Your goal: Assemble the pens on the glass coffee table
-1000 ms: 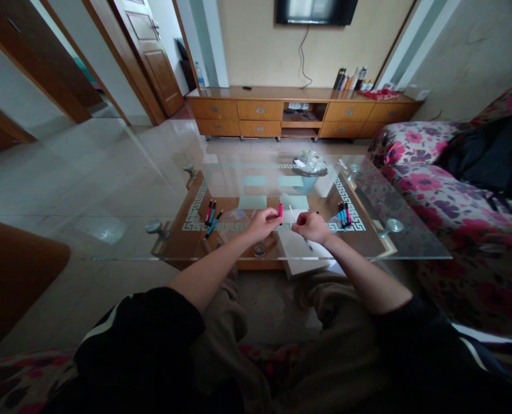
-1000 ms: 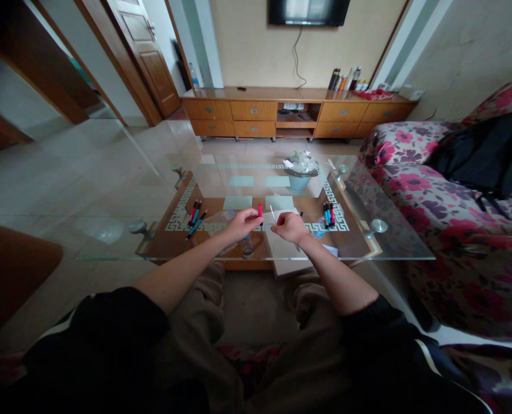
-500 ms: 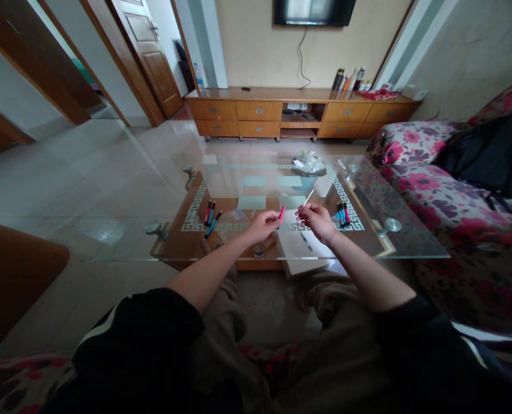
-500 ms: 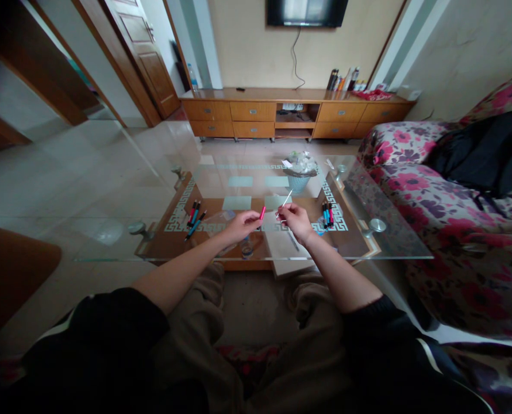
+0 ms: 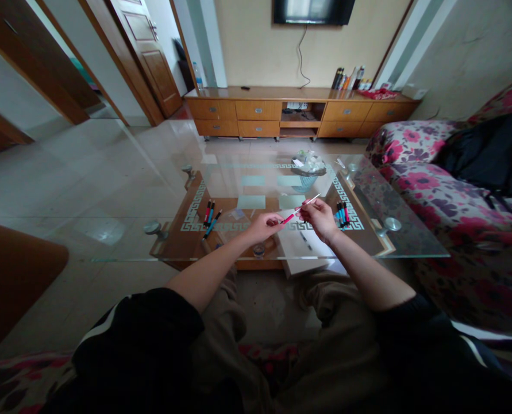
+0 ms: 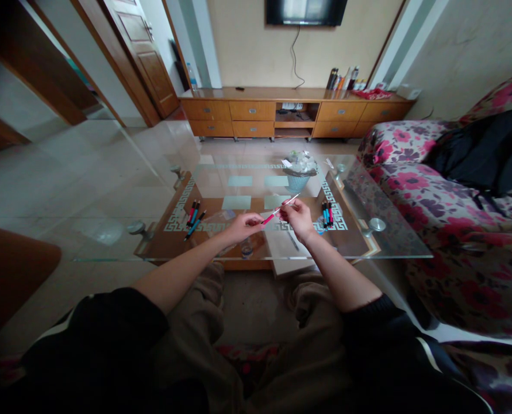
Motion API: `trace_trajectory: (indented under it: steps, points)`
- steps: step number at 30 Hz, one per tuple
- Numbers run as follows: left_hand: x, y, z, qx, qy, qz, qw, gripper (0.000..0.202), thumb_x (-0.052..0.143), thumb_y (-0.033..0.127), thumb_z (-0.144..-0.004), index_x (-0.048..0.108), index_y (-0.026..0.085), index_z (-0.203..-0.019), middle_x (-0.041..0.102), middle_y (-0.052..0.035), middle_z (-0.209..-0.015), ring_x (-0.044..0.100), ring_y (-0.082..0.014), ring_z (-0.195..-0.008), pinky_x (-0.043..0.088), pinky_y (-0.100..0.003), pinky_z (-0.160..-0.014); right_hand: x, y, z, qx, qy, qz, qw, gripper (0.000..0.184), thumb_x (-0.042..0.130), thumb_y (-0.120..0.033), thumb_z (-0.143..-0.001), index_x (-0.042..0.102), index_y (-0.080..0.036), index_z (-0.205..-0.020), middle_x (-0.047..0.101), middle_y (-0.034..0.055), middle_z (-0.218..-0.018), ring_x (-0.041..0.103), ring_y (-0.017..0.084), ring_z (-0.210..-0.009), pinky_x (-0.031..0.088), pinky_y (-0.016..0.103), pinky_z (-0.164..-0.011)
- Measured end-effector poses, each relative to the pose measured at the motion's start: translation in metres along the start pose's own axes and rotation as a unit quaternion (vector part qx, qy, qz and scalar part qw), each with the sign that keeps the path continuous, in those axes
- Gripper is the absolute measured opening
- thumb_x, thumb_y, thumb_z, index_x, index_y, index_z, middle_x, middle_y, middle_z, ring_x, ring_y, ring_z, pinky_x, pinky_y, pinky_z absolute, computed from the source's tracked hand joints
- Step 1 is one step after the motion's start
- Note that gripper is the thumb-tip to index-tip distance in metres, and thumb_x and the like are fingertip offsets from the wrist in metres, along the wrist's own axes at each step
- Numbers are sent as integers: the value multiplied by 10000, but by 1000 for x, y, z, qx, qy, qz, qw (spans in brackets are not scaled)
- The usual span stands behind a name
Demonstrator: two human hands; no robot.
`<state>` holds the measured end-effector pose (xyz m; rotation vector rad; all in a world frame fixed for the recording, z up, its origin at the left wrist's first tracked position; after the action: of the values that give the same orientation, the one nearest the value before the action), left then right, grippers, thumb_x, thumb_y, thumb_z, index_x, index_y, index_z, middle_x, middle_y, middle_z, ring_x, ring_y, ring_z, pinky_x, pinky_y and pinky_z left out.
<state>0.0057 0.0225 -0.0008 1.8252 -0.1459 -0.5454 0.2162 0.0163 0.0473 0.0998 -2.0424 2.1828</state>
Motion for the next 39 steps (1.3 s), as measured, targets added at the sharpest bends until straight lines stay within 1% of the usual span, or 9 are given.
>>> trace_trajectory:
  steps: [9,14,18,22,26,28,32,35,39]
  points:
    - [0,1,1,-11,2,4,1000,344,739,440,-861,743,129,-1007,744,-80,-903,602,-136,-706,479,-266,-680,-2,4,-1,6,-25,32,999,378,788,-479,-716,587,-218,-903,700,9,-749,665,141,-636,530,253,-616]
    - [0,1,1,-19,6,10,1000,374,753,455,-849,754,127,-1028,753,-87,-914,613,-144,-717,488,-266,-681,-1,4,-2,11,-36,52,998,429,693,-619,-792,638,-196,-840,705,43,-786,658,145,-664,525,244,-584]
    - [0,2,0,-30,-14,-11,999,368,718,464,-875,777,132,-1023,760,-85,-872,640,-167,-730,499,-272,-674,-2,6,-3,-24,1,63,998,431,824,-544,-680,641,-192,-851,696,17,-779,617,120,-623,521,240,-586]
    - [1,0,0,-32,-24,-13,999,350,708,461,-881,781,137,-992,760,-81,-862,647,-167,-692,506,-274,-642,-1,6,-2,-17,7,51,999,495,869,-466,-631,590,-213,-953,697,-4,-749,632,132,-615,522,253,-593]
    - [1,-2,1,-49,-28,11,998,380,721,483,-868,763,127,-995,756,-82,-880,649,-153,-633,510,-269,-600,0,6,-2,3,-7,44,999,435,798,-537,-710,588,-208,-903,692,10,-750,641,132,-621,498,237,-564]
    - [1,-2,1,-58,-32,21,998,400,728,498,-862,754,126,-1005,756,-84,-901,657,-149,-622,513,-265,-590,0,7,-2,-8,-9,55,998,418,768,-564,-741,612,-198,-873,692,20,-769,629,122,-626,489,226,-560]
    - [2,-1,2,-67,-29,31,997,426,740,514,-852,741,125,-1024,750,-83,-913,668,-150,-616,511,-261,-574,-1,7,-3,-43,6,53,998,409,815,-519,-709,640,-189,-874,691,13,-741,587,106,-593,483,221,-558]
    - [2,-1,2,-61,-24,32,997,416,741,511,-853,737,121,-997,740,-79,-896,666,-148,-608,509,-261,-572,-1,6,-1,-32,7,45,998,436,853,-464,-675,634,-194,-937,707,8,-738,590,108,-580,475,218,-540]
    - [2,-1,2,-52,-21,39,998,401,732,498,-864,718,116,-982,721,-77,-896,660,-138,-604,512,-253,-569,-1,6,0,-16,1,41,999,391,807,-491,-730,649,-189,-923,727,25,-781,609,106,-593,464,207,-527]
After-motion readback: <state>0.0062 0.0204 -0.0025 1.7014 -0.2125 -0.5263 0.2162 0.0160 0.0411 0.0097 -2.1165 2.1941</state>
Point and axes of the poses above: each hand's wrist, its own z-axis away from the middle knuckle, its own x-axis out of the palm, y = z × x, the point moved 1 cm from there along -z, towards the middle knuckle
